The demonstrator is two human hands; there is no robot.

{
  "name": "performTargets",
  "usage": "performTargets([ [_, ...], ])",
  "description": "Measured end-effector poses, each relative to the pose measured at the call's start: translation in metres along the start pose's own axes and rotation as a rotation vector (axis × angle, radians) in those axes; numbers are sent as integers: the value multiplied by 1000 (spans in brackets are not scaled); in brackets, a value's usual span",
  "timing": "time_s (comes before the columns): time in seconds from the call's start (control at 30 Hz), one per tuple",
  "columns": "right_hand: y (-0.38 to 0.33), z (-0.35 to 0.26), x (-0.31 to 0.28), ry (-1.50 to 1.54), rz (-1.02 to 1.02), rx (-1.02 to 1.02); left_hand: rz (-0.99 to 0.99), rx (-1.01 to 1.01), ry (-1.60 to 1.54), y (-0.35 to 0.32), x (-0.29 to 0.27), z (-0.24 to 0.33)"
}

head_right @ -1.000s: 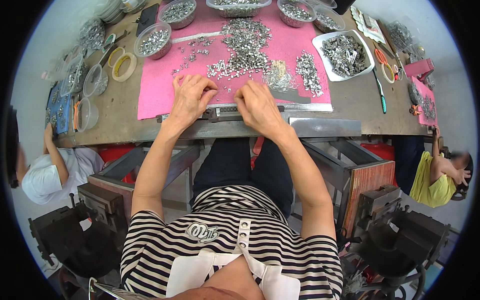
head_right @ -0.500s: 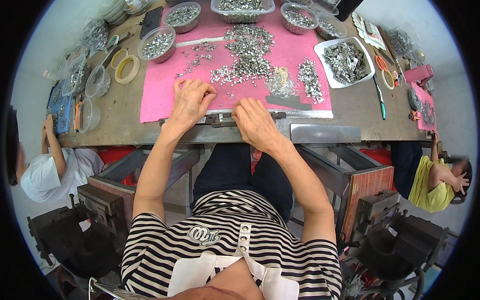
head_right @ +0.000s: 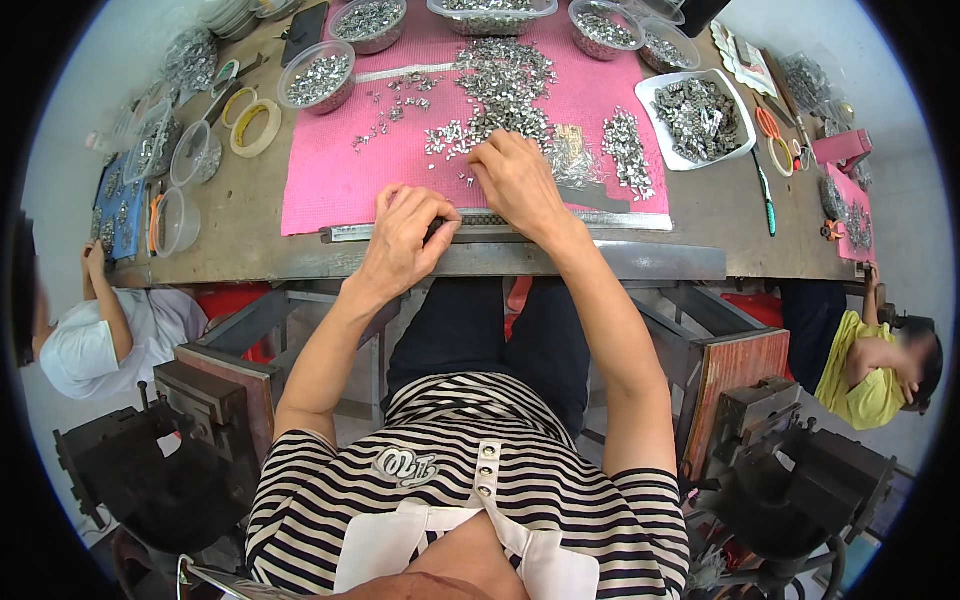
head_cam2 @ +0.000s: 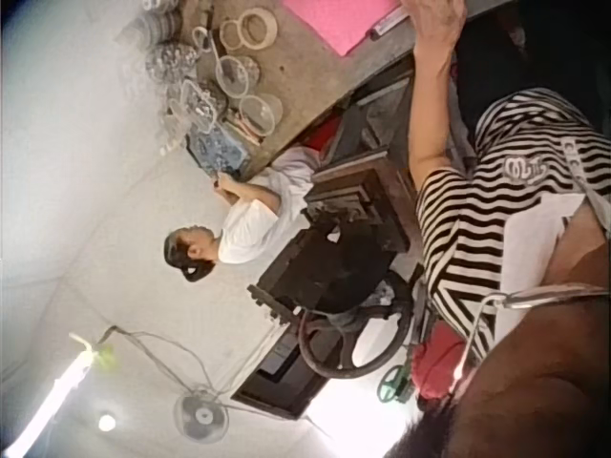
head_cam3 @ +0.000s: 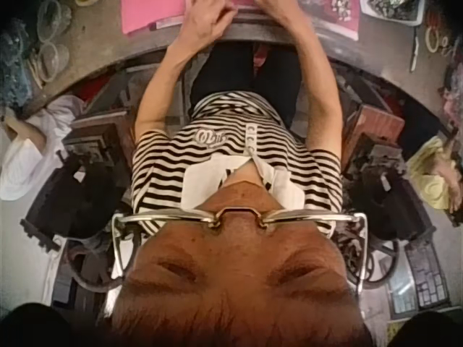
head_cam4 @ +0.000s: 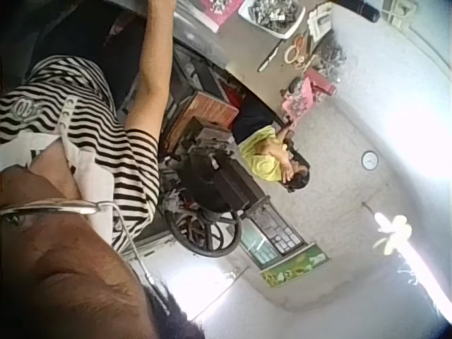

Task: The person sits at a workbench and repeatedly picks up small silver metal pieces, places them into a metal press tool, and presses down to shape or join them. They then place the finished pieces onto a pink mat. Two other workers are visible in the background performing similar tasks.

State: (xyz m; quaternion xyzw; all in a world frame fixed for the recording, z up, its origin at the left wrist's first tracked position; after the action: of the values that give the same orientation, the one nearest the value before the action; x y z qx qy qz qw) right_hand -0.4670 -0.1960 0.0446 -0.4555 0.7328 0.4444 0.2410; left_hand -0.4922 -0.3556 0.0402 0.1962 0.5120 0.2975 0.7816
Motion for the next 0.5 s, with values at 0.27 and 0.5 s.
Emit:
performTargets([
  [0.27, 9, 2, 20, -140, 10, -11, -21, -12, 27, -4, 3, 1],
  [0.5, 9, 2, 18, -134, -3, -13, 49, -166, 168, 11, -14, -37],
])
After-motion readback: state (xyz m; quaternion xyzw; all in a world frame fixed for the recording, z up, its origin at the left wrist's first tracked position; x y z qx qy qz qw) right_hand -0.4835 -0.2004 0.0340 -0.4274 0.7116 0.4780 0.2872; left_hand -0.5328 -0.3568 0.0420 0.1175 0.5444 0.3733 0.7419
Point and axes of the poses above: each hand's wrist, its own y-axis towards the middle knuckle, its own x-axis out of the palm, z = x × y, the point moved 7 cm from there along y, towards the middle knuckle, and after that the axes turned 12 degrees about x, right-handed, at the moved point
